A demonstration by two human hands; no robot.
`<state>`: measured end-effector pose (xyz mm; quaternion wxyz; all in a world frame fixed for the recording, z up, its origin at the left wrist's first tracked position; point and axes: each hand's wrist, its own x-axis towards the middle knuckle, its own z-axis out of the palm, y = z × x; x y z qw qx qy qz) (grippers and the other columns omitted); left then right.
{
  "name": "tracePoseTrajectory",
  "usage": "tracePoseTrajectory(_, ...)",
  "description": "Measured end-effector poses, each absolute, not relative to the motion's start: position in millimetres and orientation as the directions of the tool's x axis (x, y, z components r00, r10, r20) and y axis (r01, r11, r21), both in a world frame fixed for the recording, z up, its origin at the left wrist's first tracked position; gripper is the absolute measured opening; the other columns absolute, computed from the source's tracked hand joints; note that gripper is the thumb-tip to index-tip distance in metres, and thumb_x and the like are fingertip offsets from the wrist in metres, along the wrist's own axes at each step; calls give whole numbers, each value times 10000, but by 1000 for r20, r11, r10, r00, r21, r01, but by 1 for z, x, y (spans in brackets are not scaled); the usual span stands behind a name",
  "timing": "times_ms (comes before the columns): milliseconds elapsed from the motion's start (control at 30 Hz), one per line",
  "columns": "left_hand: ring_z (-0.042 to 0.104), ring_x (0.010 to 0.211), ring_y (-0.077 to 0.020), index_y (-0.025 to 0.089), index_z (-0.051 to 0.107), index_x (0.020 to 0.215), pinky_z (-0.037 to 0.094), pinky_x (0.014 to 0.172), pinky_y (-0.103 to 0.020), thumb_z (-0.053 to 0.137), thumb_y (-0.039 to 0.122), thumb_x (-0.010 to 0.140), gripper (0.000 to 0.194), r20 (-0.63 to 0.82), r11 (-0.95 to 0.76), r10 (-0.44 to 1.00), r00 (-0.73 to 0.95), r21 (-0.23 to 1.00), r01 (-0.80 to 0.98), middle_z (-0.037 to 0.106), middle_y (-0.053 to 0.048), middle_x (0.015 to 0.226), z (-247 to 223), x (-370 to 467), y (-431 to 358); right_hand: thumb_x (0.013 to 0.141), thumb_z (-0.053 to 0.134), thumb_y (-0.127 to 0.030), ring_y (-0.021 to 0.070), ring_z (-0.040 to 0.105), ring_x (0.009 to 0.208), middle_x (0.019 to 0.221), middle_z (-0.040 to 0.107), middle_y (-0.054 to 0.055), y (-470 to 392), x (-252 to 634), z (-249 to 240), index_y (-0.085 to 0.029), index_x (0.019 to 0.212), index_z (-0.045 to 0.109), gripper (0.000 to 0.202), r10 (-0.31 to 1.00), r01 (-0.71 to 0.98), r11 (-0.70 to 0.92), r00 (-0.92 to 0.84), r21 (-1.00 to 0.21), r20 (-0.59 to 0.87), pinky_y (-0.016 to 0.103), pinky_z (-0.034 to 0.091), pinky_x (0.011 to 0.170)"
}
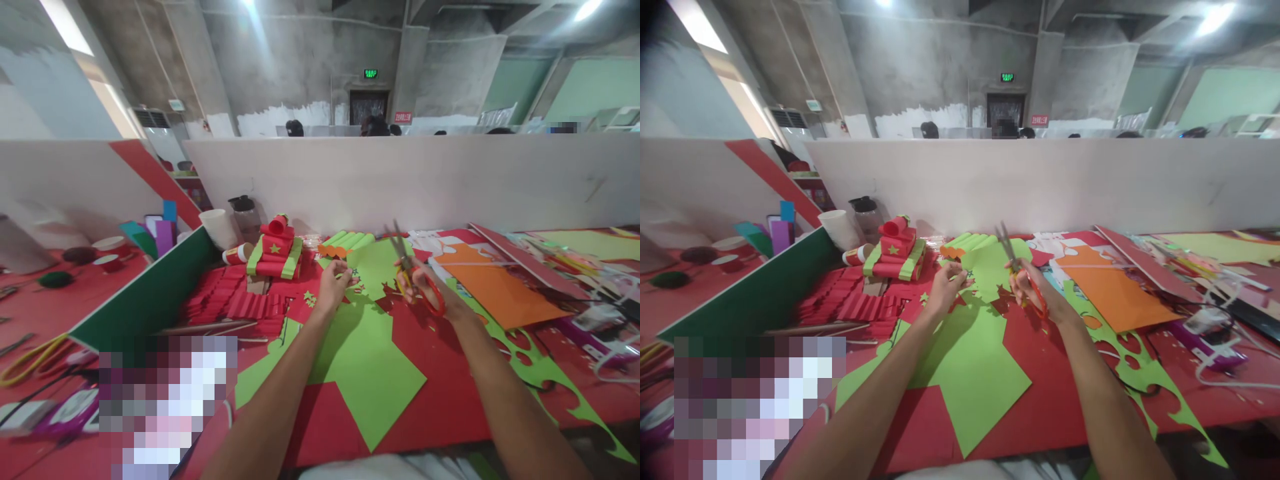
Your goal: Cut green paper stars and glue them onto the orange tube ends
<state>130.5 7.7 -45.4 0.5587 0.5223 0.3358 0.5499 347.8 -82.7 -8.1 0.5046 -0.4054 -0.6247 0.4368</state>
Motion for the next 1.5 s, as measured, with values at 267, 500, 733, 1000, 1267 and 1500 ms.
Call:
tracePoseTrajectory(267, 686, 646, -105, 165, 519, 884, 605, 749, -319, 746, 292, 789, 277, 262, -209, 957, 121, 918, -337, 582, 11, 845, -41, 130, 8, 891, 405, -755, 168, 610, 549, 736, 601, 8, -112, 337, 1, -244, 1203, 507, 608, 872, 212, 16, -481, -977, -90, 291, 513, 509)
tracePoseTrajectory(500, 664, 633, -123, 176, 525, 831, 513, 599, -234, 747, 321, 756, 275, 316, -294, 948, 37, 916, -271, 597, 19, 764, -35, 128, 6, 920, 381, -728, 176, 643, 522, 664, 609, -14, -109, 335, 2, -239, 1080, 527, 534, 881, 294, -74, -429, -953, -201, 272, 514, 458)
tracePoseTrajectory(733, 615, 653, -113, 182, 524, 807, 522, 656, -245, 734, 307, 745, 252, 298, -269, 953, 55, 916, -298, 594, 25, 702, -32, 131, 1, 908, 419, -726, 170, 660, 508, 682, 612, -23, -101, 321, -8, -229, 1108, 512, 544, 927, 298, -52, -341, -953, -158, 265, 536, 454)
tracePoseTrajectory(1000, 602, 696, -114, 182, 520, 799, 550, 676, -253, 757, 342, 712, 298, 280, -247, 958, 57, 913, -325, 563, 29, 730, -34, 137, 0, 921, 403, -716, 155, 653, 484, 679, 601, -26, -89, 303, -27, -221, 1145, 503, 553, 966, 254, 21, -253, -967, -46, 242, 531, 421)
tracePoseTrajectory(1267, 585, 682, -103, 182, 517, 802, 549, 672, -244, 759, 338, 723, 299, 272, -238, 960, 61, 914, -328, 556, 30, 742, -35, 140, -1, 907, 456, -700, 148, 643, 478, 694, 601, -28, -85, 295, -34, -229, 1115, 508, 518, 975, 277, 87, -220, -957, 25, 217, 501, 385)
tracePoseTrajectory(1500, 596, 714, -116, 182, 524, 819, 557, 699, -261, 749, 345, 740, 290, 284, -246, 956, 78, 916, -317, 567, 20, 757, -36, 140, -2, 911, 458, -687, 136, 624, 451, 676, 586, -37, -85, 292, -30, -222, 1117, 499, 510, 975, 324, 121, -217, -938, 51, 214, 498, 386)
